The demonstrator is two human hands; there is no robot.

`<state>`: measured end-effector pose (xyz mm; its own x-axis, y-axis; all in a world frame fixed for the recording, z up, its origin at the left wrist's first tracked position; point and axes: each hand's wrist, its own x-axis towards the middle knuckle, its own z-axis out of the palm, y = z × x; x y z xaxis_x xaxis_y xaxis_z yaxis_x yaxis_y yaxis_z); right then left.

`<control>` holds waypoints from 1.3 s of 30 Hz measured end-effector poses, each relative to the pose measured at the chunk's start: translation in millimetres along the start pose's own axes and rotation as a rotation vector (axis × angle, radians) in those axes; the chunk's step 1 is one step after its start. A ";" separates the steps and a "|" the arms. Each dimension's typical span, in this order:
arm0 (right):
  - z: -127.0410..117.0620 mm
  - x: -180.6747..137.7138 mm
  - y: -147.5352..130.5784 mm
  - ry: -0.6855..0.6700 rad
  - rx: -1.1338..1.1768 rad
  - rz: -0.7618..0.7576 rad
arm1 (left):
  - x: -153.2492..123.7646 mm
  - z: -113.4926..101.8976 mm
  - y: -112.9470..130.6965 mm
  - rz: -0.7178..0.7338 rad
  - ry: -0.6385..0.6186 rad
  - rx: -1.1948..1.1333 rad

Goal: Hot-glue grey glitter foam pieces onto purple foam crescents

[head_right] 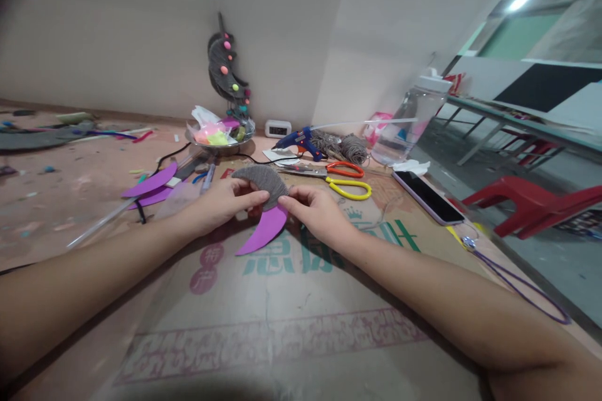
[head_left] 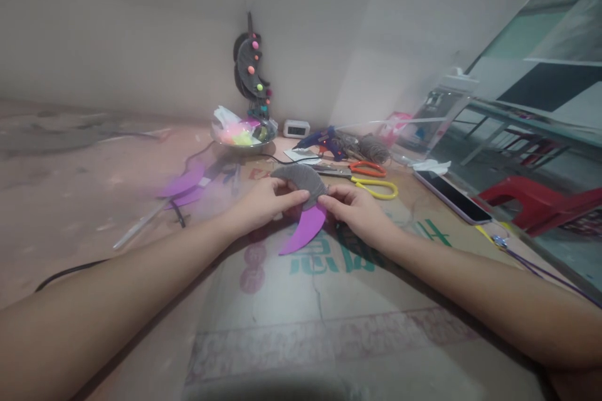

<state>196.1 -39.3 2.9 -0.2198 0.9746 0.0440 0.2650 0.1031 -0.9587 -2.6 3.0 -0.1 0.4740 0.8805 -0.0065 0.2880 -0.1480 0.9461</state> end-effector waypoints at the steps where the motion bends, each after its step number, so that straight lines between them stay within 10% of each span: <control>1: -0.6 0.1 0.4 -0.002 -0.007 0.000 | -0.1 0.1 0.4 -0.006 0.004 0.001; 39: 1.1 4.0 -0.5 -0.008 -0.053 0.001 | 4.3 1.1 -6.0 0.046 0.000 -0.066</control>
<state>194.0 -35.6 3.3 -0.2266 0.9731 0.0408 0.3145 0.1127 -0.9425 -1.4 7.2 -6.1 0.4852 0.8736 0.0373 0.2102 -0.1580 0.9648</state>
